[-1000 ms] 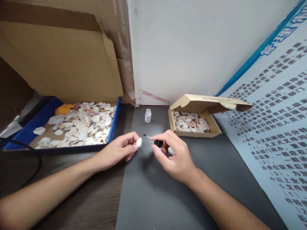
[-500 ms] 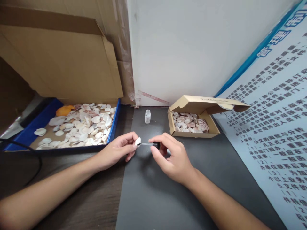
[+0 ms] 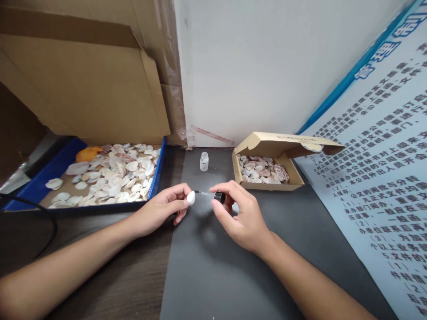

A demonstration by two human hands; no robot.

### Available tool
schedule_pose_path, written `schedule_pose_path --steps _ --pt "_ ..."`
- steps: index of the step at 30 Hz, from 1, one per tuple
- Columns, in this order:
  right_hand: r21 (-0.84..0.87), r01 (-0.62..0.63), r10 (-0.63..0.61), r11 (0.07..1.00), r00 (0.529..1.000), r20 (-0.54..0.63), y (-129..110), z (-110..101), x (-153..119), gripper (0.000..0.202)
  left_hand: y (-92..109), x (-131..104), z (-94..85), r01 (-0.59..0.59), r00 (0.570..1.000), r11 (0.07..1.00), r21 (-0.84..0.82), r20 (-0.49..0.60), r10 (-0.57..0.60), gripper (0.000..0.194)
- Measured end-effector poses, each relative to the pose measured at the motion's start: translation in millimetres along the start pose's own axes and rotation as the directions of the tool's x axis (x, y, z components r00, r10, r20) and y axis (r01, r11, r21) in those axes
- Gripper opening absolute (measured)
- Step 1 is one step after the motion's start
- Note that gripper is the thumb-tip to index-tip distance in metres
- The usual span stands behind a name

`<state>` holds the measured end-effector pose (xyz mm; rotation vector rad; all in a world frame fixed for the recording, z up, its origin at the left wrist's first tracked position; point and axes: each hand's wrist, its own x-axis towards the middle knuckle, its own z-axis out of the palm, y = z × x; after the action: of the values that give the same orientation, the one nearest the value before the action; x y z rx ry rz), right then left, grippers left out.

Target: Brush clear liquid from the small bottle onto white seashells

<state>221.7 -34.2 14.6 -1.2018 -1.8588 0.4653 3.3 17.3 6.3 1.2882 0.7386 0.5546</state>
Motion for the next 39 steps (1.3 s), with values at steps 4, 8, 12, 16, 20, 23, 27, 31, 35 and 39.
schedule_pose_path --steps 4,8,12,16,20,23,27,31,35,39 --pt "0.054 0.024 -0.028 0.998 0.997 0.074 -1.1 -0.6 -0.6 0.014 1.5 -0.2 0.2 0.018 1.0 1.0 0.002 -0.002 -0.018 0.016" --pt "0.03 -0.017 0.016 0.999 0.999 0.037 -0.7 0.4 0.0 0.014 1.5 -0.5 0.4 0.018 1.0 1.0 0.004 -0.003 -0.018 0.018" --pt "0.015 -0.033 0.033 0.999 0.999 -0.004 -1.1 0.0 0.8 0.014 1.1 -0.5 0.0 0.01 1.0 1.0 0.006 0.002 -0.01 0.019" --pt "0.037 -0.015 0.013 0.999 0.999 0.039 -1.9 -0.6 0.1 0.015 0.3 0.3 -0.1 0.013 1.0 1.0 -0.006 0.002 -0.013 0.017" --pt "0.033 -0.039 0.039 0.999 0.999 -0.003 -0.1 0.4 -0.9 0.017 -1.2 1.1 -0.2 0.005 1.0 1.0 -0.017 -0.001 -0.005 0.019" --pt "0.053 -0.027 0.026 0.998 1.0 0.01 0.8 0.9 -1.4 0.015 -2.1 1.5 -0.4 -0.001 1.0 0.999 -0.035 -0.005 0.0 0.02" --pt "0.051 -0.042 0.04 0.998 0.999 0.033 0.7 1.3 -1.7 0.017 -2.6 1.6 -0.5 0.0 1.0 0.998 -0.065 -0.001 0.0 0.018" --pt "0.057 -0.034 0.033 0.998 0.999 0.027 0.4 0.3 -1.7 0.014 -2.9 1.1 -0.8 0.009 1.0 0.997 -0.079 -0.003 -0.009 0.019" --pt "0.056 -0.026 0.024 0.998 0.999 0.044 0.0 0.6 -1.8 0.016 -2.7 1.1 -1.1 0.012 1.0 0.997 -0.081 -0.002 -0.013 0.018" --pt "0.049 -0.046 0.045 0.998 0.999 0.022 -0.1 0.8 -1.2 0.015 -2.6 1.4 -0.8 0.012 1.0 0.997 -0.075 -0.003 -0.012 0.019"
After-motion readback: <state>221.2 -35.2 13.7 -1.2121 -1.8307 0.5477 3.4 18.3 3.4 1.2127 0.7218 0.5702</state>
